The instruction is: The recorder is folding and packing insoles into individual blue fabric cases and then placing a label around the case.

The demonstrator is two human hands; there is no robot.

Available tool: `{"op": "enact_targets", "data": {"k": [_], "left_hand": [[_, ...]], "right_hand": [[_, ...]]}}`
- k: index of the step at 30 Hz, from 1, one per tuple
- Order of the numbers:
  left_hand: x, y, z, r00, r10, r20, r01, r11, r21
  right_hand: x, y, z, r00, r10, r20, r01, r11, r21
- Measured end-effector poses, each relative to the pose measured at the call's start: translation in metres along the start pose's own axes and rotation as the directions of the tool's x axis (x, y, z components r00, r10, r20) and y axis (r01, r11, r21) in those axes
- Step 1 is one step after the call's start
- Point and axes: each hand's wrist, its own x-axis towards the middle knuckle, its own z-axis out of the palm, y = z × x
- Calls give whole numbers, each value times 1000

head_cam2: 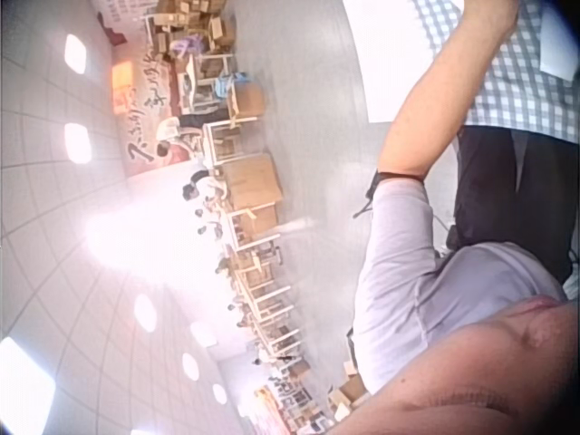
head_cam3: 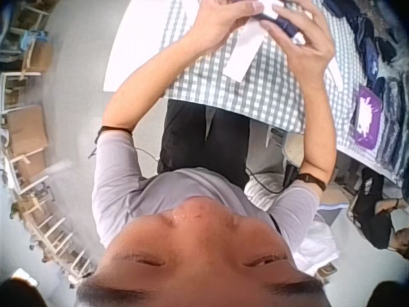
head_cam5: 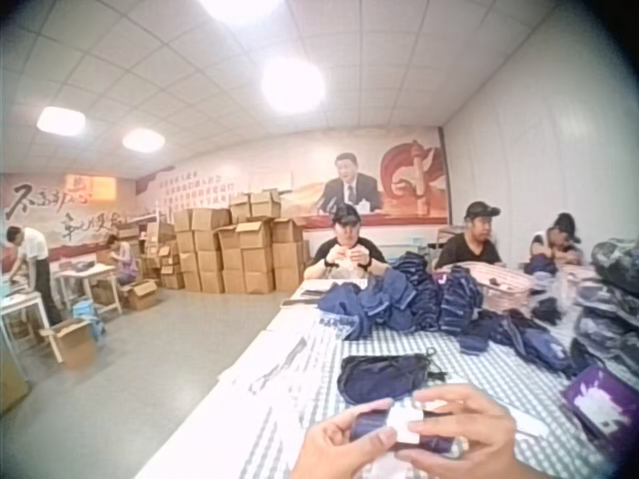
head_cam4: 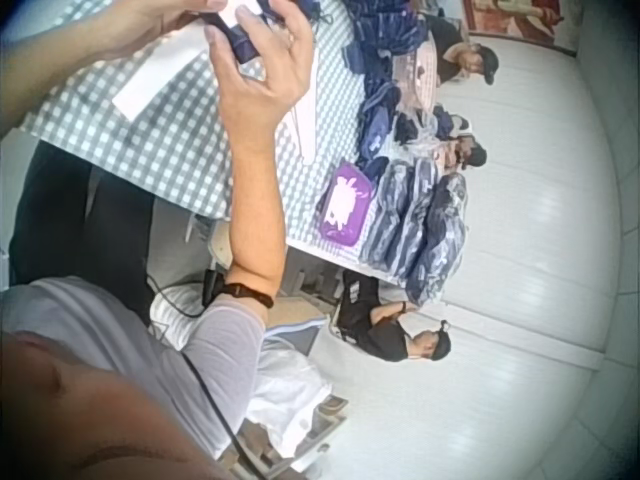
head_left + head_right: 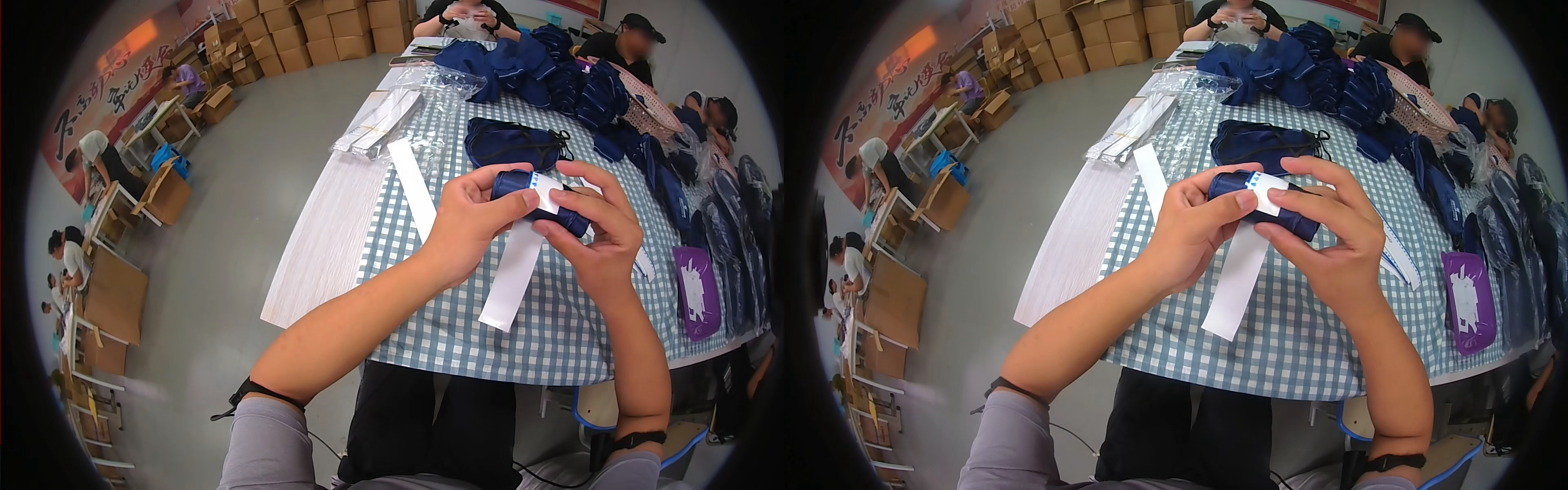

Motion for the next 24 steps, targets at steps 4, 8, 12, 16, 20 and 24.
{"op": "enact_targets", "data": {"k": [4,8,12,16,20,24], "left_hand": [[2,-2,-3,1000,-8,5,8,1000,7],[2,-3,3,1000,9,-24,-10,1000,-29],[2,-5,-1,1000,10,-30,-10,1000,-14],[5,-3,-2,997,3,-80,-9,997,-82],[10,-1,-6,996,-32,-86,18,986,-163],[8,1,-5,988,-79,-136,71,996,-57]], "right_hand": [[-4,3,0,999,51,-2,-51,998,36],[-5,4,-1,995,104,-3,-103,990,95],[-2,-1,-1,986,168,12,-167,973,159],[9,-9,-18,961,-253,113,276,899,-341],[0,-15,7,674,-639,369,738,597,-315],[-1,-27,17,747,-570,343,642,753,-147]]}}
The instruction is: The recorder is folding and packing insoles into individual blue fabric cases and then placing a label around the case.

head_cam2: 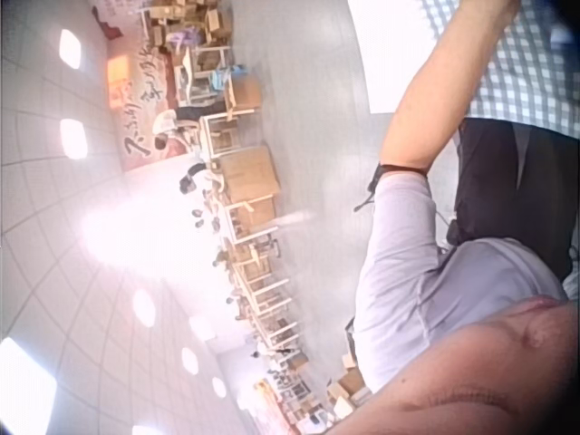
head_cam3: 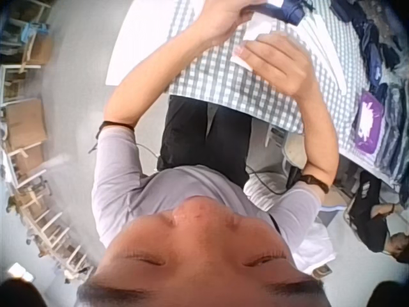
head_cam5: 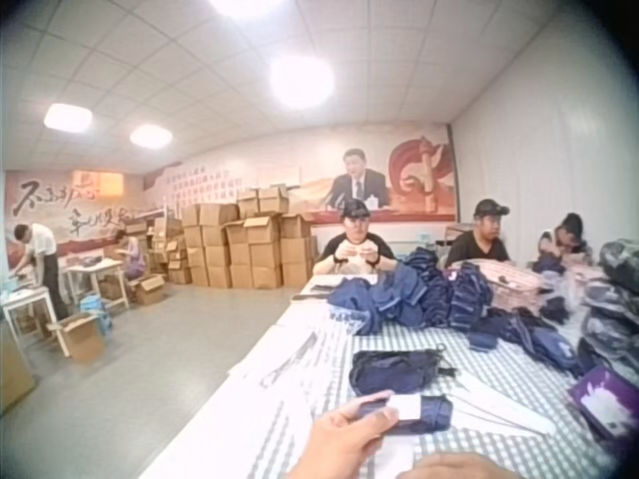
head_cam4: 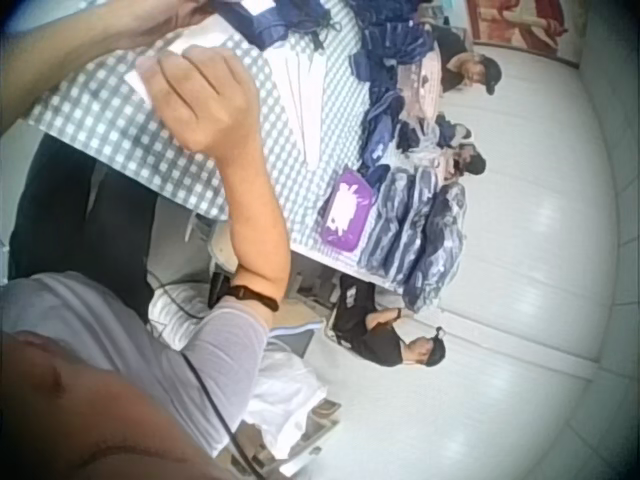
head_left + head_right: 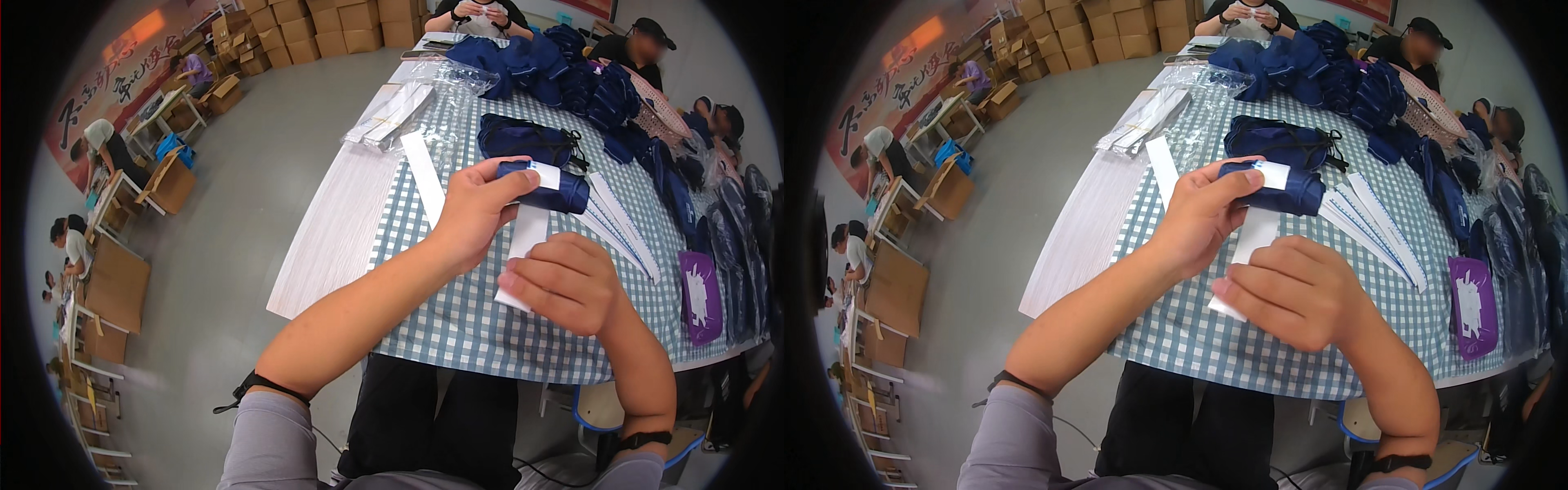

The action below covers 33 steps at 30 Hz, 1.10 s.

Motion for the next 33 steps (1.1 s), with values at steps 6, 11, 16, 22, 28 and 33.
{"op": "enact_targets", "data": {"k": [6,11,16,22,28,33], "left_hand": [[-4,-3,6,993,-71,96,61,993,97],[-6,-4,7,969,-45,243,-9,976,216],[-7,-4,7,945,-85,316,4,968,250],[-7,-3,2,933,-92,347,-23,950,312],[-10,-7,0,913,-9,407,-90,971,221],[-7,-11,-4,935,-34,353,-45,976,212]], "right_hand": [[-3,-4,-21,956,250,-154,-244,968,55],[-5,4,-29,860,435,-267,-443,896,31],[-5,9,-22,717,638,-282,-636,764,112],[-5,11,-16,575,777,-258,-736,628,253],[-7,12,-15,543,801,-250,-739,598,310],[-15,19,-15,573,788,-224,-683,611,401]]}}
